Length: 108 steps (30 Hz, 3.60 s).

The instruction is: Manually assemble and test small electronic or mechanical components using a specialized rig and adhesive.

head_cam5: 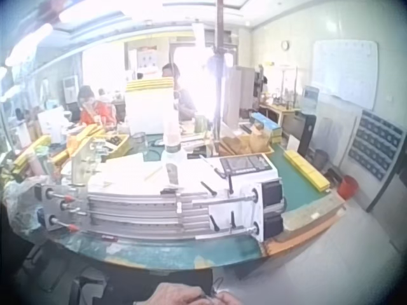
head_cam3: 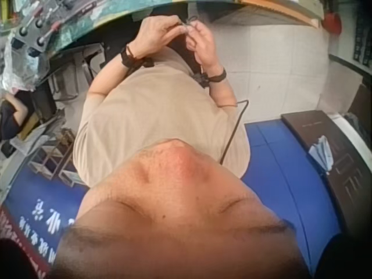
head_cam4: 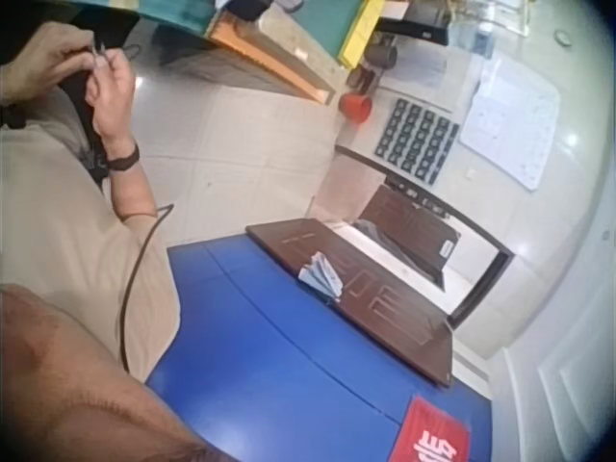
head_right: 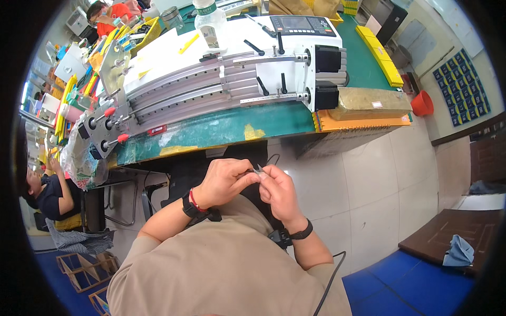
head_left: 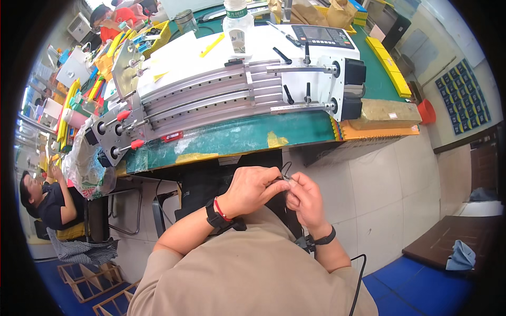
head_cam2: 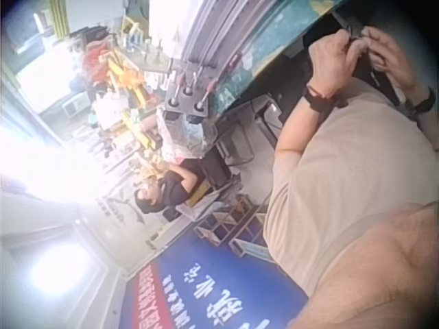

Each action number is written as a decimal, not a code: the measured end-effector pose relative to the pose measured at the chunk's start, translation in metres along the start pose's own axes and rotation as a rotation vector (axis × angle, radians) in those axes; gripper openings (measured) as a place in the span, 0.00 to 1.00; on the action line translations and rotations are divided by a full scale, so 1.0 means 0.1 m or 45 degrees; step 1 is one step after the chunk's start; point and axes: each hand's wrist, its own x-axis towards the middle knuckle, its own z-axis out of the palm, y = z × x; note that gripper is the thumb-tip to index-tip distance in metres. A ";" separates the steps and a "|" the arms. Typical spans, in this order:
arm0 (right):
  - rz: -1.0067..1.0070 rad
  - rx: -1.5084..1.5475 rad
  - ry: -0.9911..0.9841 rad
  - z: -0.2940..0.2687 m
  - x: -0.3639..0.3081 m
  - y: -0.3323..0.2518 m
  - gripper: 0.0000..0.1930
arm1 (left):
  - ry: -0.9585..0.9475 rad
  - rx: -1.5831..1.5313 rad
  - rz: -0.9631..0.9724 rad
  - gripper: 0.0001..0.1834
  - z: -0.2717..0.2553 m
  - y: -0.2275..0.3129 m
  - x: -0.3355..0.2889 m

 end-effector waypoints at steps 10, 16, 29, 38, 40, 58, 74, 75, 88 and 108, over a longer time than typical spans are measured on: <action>-0.201 0.150 0.128 -0.05 0.07 -0.15 0.08 | -0.122 -0.454 -0.031 0.12 0.02 -0.06 -0.03; -0.040 -0.035 0.022 -0.01 0.07 -0.01 0.09 | -0.334 -0.453 -0.237 0.10 -0.07 0.02 -0.04; -0.023 0.042 -0.050 -0.11 0.07 0.02 0.06 | -0.256 -0.199 -0.136 0.14 -0.06 0.01 0.03; -0.220 0.336 0.264 -0.16 0.16 -0.05 0.10 | -0.240 -0.259 -0.088 0.12 -0.07 0.03 -0.02; -0.287 0.262 0.211 -0.14 0.09 -0.09 0.08 | -0.155 -0.345 -0.076 0.10 -0.02 -0.06 -0.01; -0.763 -0.469 0.432 -0.26 0.24 -0.03 0.05 | 0.159 -0.652 -0.317 0.11 -0.24 -0.36 0.01; -1.090 -1.719 0.337 0.54 0.69 -0.78 0.15 | 0.377 -1.646 -0.886 0.30 -1.03 -0.91 -0.69; -0.894 -1.465 0.371 0.75 0.58 -0.87 0.13 | 0.181 -1.592 -0.814 0.30 -1.02 -0.99 -0.74; -1.980 -1.746 -0.064 3.66 1.37 -1.78 0.11 | -0.716 -0.110 -0.390 0.30 -1.20 -1.85 -1.28; -0.198 -3.047 -0.074 3.77 6.17 -1.63 0.56 | -0.366 -0.426 -0.415 0.26 -1.19 -2.68 -1.93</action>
